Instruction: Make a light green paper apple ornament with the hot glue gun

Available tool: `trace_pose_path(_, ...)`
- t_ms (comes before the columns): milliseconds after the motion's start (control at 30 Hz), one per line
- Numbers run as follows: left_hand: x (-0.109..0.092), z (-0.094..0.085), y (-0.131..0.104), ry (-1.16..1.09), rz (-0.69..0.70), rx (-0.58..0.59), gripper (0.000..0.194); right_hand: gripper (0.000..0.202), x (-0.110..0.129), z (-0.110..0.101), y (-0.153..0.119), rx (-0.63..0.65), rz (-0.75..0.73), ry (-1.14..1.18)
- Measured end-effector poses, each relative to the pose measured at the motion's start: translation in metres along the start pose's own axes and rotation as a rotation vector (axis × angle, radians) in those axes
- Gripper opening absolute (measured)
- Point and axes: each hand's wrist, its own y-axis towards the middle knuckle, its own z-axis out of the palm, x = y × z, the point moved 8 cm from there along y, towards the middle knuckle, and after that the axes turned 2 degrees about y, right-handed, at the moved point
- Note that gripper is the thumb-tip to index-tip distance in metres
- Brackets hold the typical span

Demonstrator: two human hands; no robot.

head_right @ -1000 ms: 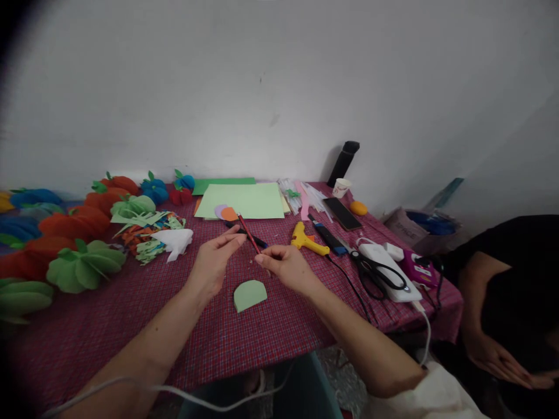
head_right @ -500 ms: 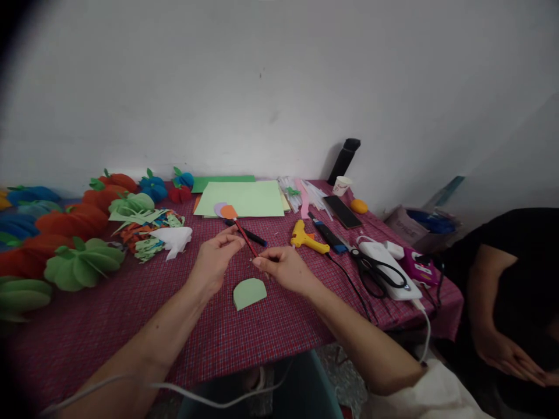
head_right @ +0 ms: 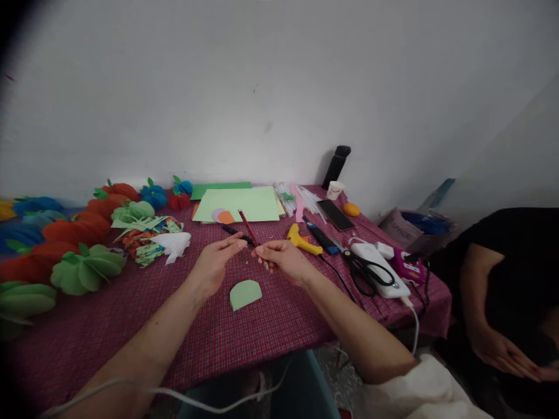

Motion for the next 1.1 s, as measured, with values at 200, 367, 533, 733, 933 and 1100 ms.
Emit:
trace_pose_path(200,0.005,0.005,0.000,-0.005,-0.009,0.030,0.019,0.032,0.007,0.001,0.002,-0.025,-0.045,-0.208)
trace_pose_path(367,0.004,0.003,0.002,0.041,0.005,0.021,0.015,0.032,0.009,0.004,0.008,-0.005,-0.121,-0.436)
trace_pose_path(533,0.003,-0.002,0.003,0.097,0.029,-0.016,0.009,0.028,0.010,0.003,0.010,-0.047,-0.144,-0.641)
trace_pose_path(733,0.002,-0.003,0.003,0.142,0.071,-0.034,0.005,0.027,0.012,0.001,0.009,-0.095,-0.182,-0.775)
trace_pose_path(933,0.001,-0.004,0.003,0.169,0.077,-0.066,0.006,0.022,0.017,-0.001,0.007,-0.231,-0.290,-0.854)
trace_pose_path(1100,-0.005,-0.004,-0.002,0.207,0.088,-0.081,0.006,0.023,0.020,0.005,0.002,-0.201,-0.314,-0.845)
